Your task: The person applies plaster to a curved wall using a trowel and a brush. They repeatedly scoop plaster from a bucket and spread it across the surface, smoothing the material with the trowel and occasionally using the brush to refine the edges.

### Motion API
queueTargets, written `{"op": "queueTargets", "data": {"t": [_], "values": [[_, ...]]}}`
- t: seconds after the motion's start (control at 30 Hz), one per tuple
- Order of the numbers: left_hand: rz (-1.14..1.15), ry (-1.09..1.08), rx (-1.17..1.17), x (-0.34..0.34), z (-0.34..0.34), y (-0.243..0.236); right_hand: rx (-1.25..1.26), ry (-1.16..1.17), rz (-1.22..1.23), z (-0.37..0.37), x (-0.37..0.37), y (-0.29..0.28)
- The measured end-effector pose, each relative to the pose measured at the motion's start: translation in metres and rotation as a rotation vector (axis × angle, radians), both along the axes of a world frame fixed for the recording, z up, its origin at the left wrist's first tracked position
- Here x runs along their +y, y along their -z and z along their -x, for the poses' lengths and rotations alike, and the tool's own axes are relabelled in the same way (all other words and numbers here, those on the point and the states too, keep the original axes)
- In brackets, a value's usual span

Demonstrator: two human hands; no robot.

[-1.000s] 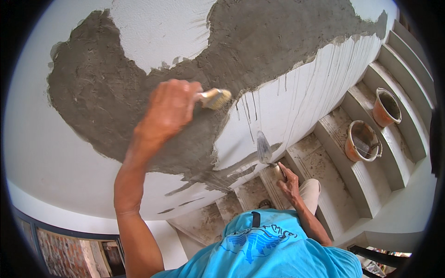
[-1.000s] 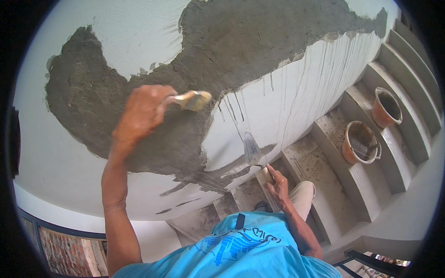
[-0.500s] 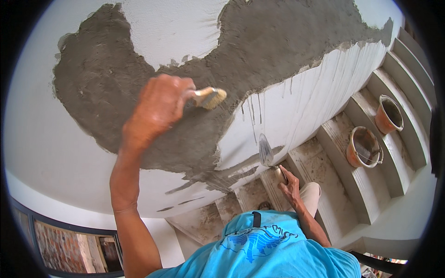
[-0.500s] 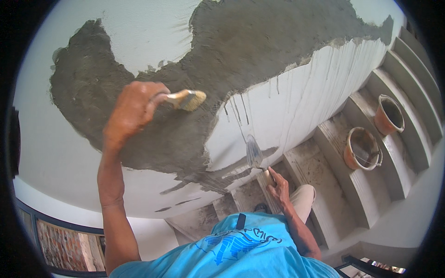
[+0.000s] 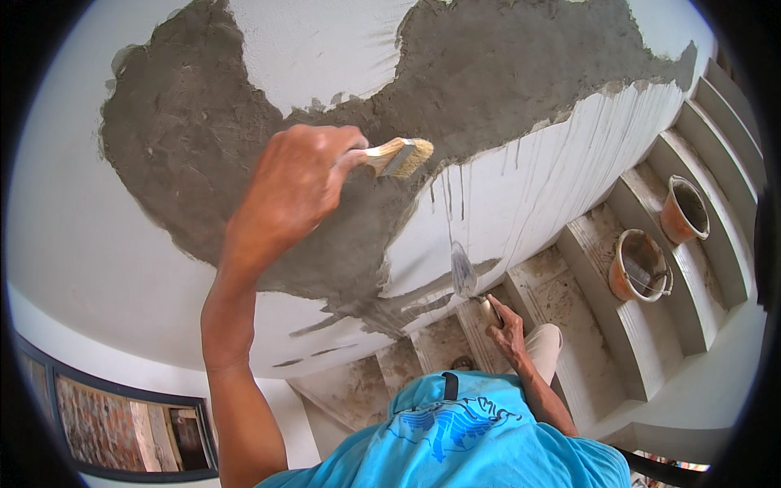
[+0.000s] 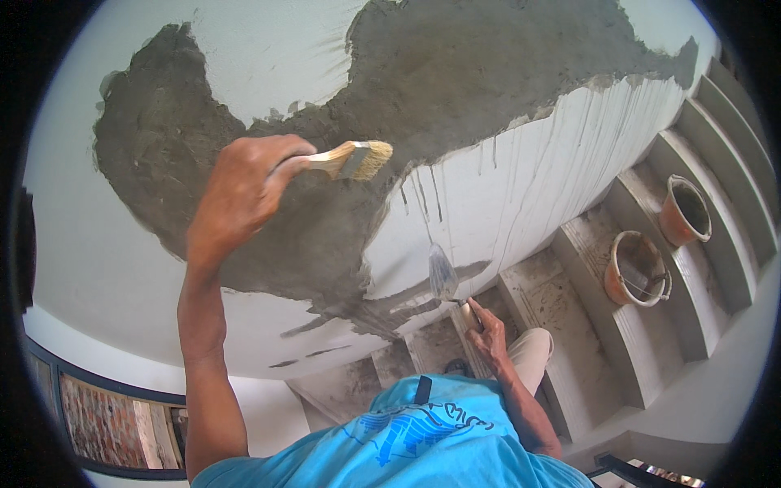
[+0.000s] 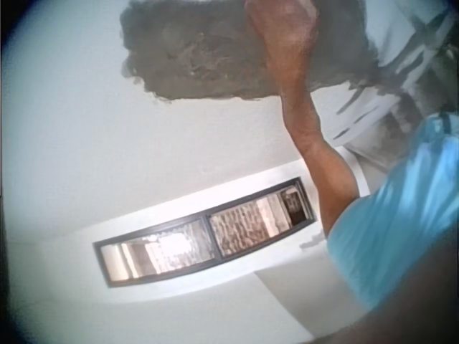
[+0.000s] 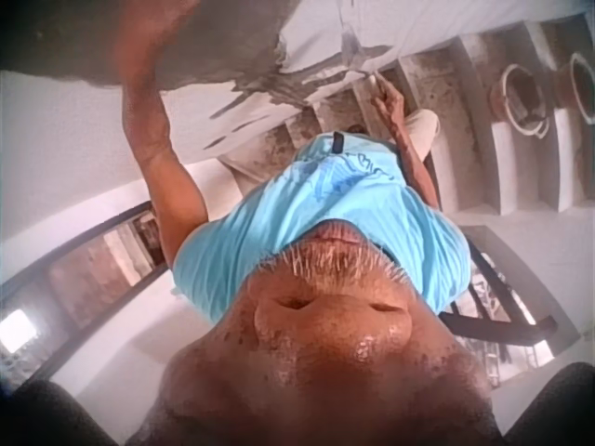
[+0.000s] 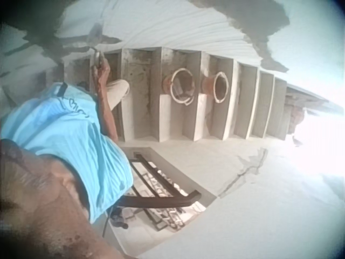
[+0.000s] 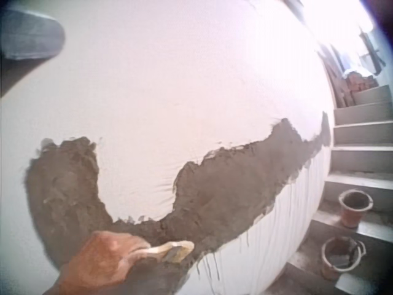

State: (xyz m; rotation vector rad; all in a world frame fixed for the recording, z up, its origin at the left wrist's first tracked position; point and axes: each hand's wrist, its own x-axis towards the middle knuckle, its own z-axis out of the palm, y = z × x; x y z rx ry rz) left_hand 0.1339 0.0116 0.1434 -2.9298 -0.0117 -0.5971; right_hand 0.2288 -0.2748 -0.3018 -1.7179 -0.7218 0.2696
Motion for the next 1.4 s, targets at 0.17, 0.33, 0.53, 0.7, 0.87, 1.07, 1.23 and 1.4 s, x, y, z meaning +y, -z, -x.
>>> {"op": "queueTargets", "data": {"t": [0.17,0.33,0.53,0.7,0.87,1.07,1.23,1.4], "values": [[-0.003,0.020,-0.225,0.009,-0.010,0.002,0.001,0.030,0.052,0.001,-0.007,-0.014],[0.002,0.014,-0.586,0.008,0.039,-0.012,-0.152,0.079,-0.046,-0.004,-0.007,-0.029],[0.422,-0.132,-0.881,-0.017,0.104,0.037,-0.538,0.269,-0.198,-0.033,0.064,-0.121],[0.858,-0.362,-0.498,-0.020,0.149,0.109,-0.575,0.349,-0.308,-0.069,0.116,-0.148],[1.070,-0.705,-0.165,0.004,0.230,0.227,-0.649,0.433,-0.338,-0.071,0.149,-0.163],[0.752,-1.046,0.114,0.026,0.322,0.382,-0.808,0.316,-0.203,-0.047,0.159,-0.144],[0.703,-1.143,0.272,0.023,0.365,0.446,-0.692,0.169,-0.309,-0.036,0.145,-0.140],[1.057,-1.092,0.139,0.013,0.373,0.470,-0.688,0.330,-0.395,-0.070,0.152,-0.177]]}}
